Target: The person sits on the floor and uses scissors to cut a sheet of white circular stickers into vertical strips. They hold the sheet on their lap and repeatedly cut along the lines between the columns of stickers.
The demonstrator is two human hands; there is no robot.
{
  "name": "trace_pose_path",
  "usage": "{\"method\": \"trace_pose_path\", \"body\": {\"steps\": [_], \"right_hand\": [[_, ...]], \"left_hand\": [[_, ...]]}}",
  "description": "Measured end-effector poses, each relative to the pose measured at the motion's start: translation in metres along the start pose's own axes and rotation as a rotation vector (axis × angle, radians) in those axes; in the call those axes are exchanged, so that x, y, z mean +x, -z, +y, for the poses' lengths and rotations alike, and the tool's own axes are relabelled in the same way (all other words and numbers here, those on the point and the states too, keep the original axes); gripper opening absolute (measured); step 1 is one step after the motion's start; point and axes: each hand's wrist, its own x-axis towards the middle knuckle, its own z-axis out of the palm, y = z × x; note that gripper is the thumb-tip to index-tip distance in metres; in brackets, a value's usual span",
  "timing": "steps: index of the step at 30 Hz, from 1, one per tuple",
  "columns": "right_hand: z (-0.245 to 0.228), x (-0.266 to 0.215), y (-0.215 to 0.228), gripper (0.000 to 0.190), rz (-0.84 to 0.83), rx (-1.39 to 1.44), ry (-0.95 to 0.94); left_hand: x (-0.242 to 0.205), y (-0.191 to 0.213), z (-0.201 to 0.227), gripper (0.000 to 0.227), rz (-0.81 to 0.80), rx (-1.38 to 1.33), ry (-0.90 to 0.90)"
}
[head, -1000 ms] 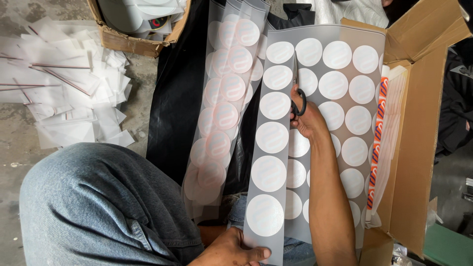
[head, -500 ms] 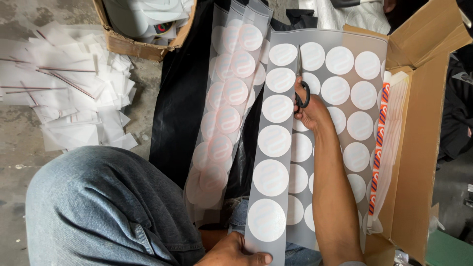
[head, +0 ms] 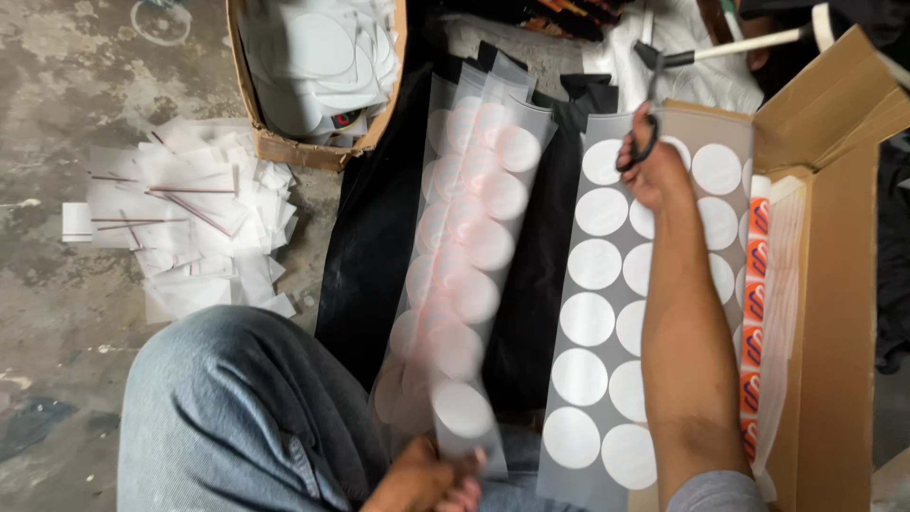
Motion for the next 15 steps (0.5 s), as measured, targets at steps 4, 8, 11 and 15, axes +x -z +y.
{"method": "trace_pose_path", "body": {"steps": [4,8,11,15], "right_hand": [[0.009,-0.073,0.012,0.050,0.139,0.013,0.070],[0.106,-0.138,0.092,0.032,-0.144,0.206,0.242],[0.151,-0.249,0.118,0.053,-0.407,0.434,0.289],[0.174,-0.370,0.132,0.073,-0.607,0.552,0.310]], "left_hand": [[-0.013,-0.007,0.006,0.039,0.064,-0.017,0.158],[-0.006,-0.028,-0.011,0.048,-0.180,0.482,0.129],[-0.002,-0.059,-0.005,0.068,-0.034,0.598,-0.020],[0.023,-0.091,-0.004,0.110,0.106,0.614,-0.110]]}}
